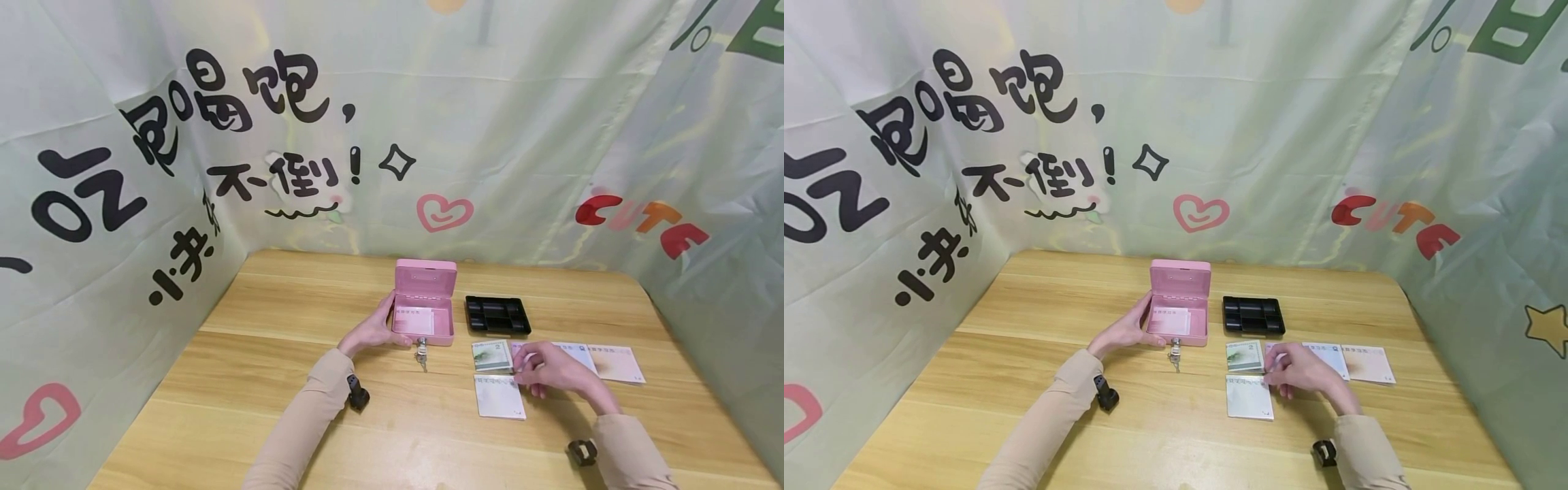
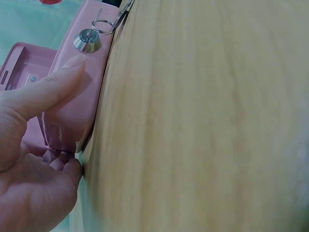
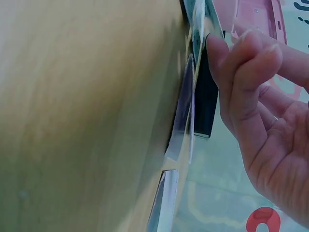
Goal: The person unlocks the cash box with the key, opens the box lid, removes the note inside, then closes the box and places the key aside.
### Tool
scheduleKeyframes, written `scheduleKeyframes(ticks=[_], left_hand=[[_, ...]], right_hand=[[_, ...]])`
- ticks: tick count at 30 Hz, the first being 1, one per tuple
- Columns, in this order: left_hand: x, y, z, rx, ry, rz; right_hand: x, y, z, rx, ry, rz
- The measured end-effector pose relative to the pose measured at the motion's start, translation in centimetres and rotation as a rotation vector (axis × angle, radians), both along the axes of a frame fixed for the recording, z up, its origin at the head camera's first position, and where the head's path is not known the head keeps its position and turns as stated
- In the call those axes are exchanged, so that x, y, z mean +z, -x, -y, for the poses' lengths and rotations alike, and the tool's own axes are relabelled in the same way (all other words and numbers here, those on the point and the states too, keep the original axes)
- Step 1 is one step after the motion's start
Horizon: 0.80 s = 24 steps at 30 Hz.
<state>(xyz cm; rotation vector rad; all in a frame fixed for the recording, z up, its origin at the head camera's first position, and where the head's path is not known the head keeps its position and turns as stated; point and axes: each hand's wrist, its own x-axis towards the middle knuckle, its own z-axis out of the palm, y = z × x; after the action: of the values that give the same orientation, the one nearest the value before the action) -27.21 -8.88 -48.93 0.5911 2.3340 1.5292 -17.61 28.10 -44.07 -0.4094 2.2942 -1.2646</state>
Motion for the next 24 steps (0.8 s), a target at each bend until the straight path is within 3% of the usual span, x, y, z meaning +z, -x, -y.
scheduleKeyframes(ticks=[17, 24], left_hand=[[0.2, -0.1, -0.2, -0.013, -0.017, -0.003], [0.1, 0.0, -0.1, 0.0, -0.014, 0.002]], right_hand=[[1.6, 0.9, 1.9, -0.03, -0.008, -0.173], [2.0, 2.0, 3.0, 0.017, -0.001, -0.288]])
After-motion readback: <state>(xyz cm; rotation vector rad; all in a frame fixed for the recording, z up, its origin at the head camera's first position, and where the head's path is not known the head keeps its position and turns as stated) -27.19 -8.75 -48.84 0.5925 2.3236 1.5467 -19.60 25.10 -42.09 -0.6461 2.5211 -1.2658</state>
